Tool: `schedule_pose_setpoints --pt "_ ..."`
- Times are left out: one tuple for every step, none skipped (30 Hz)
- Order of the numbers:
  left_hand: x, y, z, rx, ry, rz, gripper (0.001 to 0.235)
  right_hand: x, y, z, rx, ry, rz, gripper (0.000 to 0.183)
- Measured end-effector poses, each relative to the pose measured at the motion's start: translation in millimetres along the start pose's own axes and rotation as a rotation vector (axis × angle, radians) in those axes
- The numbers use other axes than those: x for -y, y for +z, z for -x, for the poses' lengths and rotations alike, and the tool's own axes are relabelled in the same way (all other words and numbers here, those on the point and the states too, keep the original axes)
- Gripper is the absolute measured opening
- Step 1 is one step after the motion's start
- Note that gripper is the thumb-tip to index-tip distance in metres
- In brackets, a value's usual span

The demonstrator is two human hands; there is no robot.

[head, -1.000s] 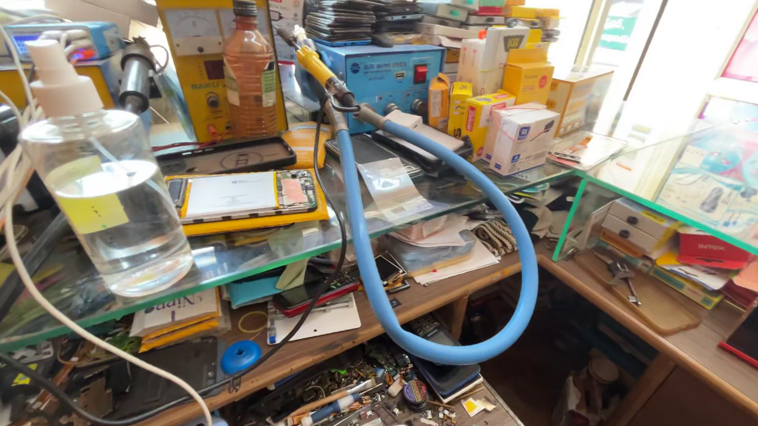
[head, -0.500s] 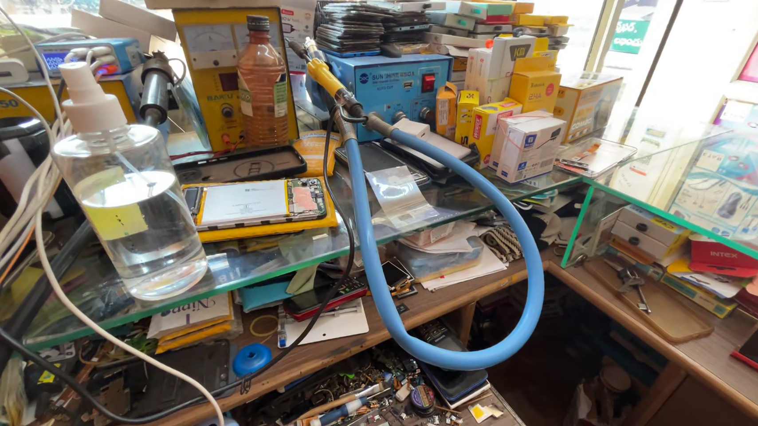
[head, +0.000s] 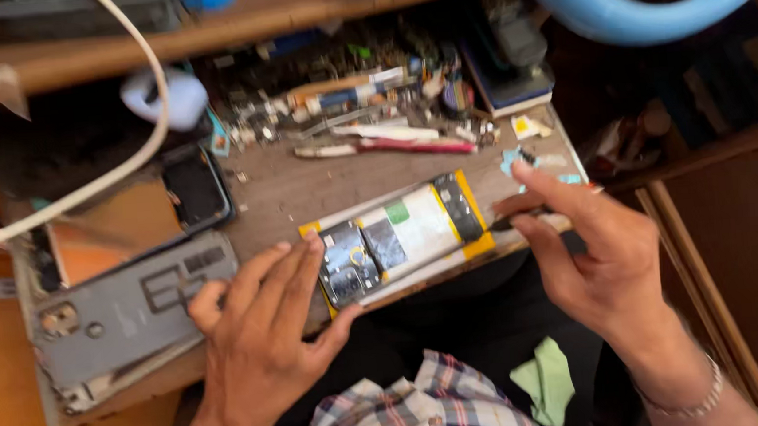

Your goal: The person uses a screwdriver to remove screws from the back of a disassembled smartphone, then briefly powers on the device to check the screen. The person continues to unscrew components around the camera module and battery area.

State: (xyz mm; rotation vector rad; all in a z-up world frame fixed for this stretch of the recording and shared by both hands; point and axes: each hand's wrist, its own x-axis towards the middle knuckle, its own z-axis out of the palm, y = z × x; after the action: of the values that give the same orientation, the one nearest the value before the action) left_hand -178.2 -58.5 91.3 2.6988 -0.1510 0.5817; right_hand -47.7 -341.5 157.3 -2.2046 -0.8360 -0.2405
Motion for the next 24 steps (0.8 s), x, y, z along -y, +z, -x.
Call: schedule_pose_setpoints --pt "-4 -4 -5 0.004 -0.004 0.002 0.072 4 1 -5 -0.039 -0.004 0.081 0.052" --pt "-7 -8 -9 0.008 -0.009 0.004 0.073 10 0 -7 -0.03 -0.002 0.089 0.056" --pt "-8 -9 -13 0.005 -0.01 0.001 0.074 13 0 -11 -0.026 -0.006 0.097 0.061" --pt "-8 -10 -16 0.006 -0.011 0.006 0.073 17 -1 -13 -0.022 -0.011 0.104 0.066" --pt "-8 -10 -16 0.009 -0.016 0.011 0.073 20 -2 -14 0.002 0.036 0.038 0.061" --pt "-8 -10 -15 0.012 -0.02 0.016 0.073 23 -2 -15 0.027 0.082 -0.029 0.057" --pt "-7 -9 -16 0.011 -0.022 0.019 0.073 24 -1 -18 0.046 0.124 -0.094 0.053" --pt "-7 -9 -15 0.011 -0.023 0.022 0.073 23 0 -20 0.006 0.085 -0.027 0.054" --pt "-7 -8 -14 0.01 -0.023 0.026 0.073 21 0 -20 -0.037 0.046 0.041 0.056" --pt "-7 -8 -13 0.009 -0.02 0.027 0.073 20 1 -19 -0.078 0.007 0.109 0.057" --pt "-7 -8 -13 0.006 -0.018 0.025 0.073 17 1 -17 -0.051 -0.007 0.119 0.059" --pt "-5 -7 -13 0.002 -0.016 0.022 0.072 16 -2 -13 -0.024 -0.021 0.129 0.06" --pt "-5 -7 -12 0.002 -0.012 0.024 0.073 14 -2 -10 0.006 -0.039 0.132 0.062" --pt "-4 -6 -11 0.002 -0.007 0.026 0.073 12 -3 -7 0.006 0.002 0.145 0.058" --pt "-3 -6 -10 0.0 -0.006 0.018 0.073 12 -3 -3 0.005 0.039 0.149 0.054" --pt "-3 -6 -9 0.003 -0.007 0.023 0.073 12 -2 -1 0.004 0.075 0.153 0.051" --pt "-3 -6 -9 0.008 -0.008 0.03 0.073 12 0 0 -0.017 0.087 0.178 0.053" --pt "-2 -7 -8 0.013 -0.009 0.038 0.074 13 3 0 -0.037 0.1 0.203 0.056" --pt "-2 -8 -9 0.011 -0.008 0.046 0.074 13 5 -2 -0.06 0.111 0.232 0.059" --pt "-1 -9 -9 0.01 -0.007 0.053 0.074 15 4 -4 -0.018 0.081 0.21 0.063" --pt "-2 -10 -10 0.007 -0.009 0.065 0.074 18 0 -6 0.028 0.048 0.192 0.068" --pt "-1 -9 -11 0.006 -0.005 0.07 0.074 19 -1 -7 0.073 0.015 0.174 0.072" --pt "-1 -10 -10 0.01 -0.007 0.071 0.073 20 1 -6 0.049 0.063 0.12 0.065" --pt "0 -11 -9 0.014 -0.009 0.073 0.073 20 2 -3 0.026 0.112 0.067 0.057"
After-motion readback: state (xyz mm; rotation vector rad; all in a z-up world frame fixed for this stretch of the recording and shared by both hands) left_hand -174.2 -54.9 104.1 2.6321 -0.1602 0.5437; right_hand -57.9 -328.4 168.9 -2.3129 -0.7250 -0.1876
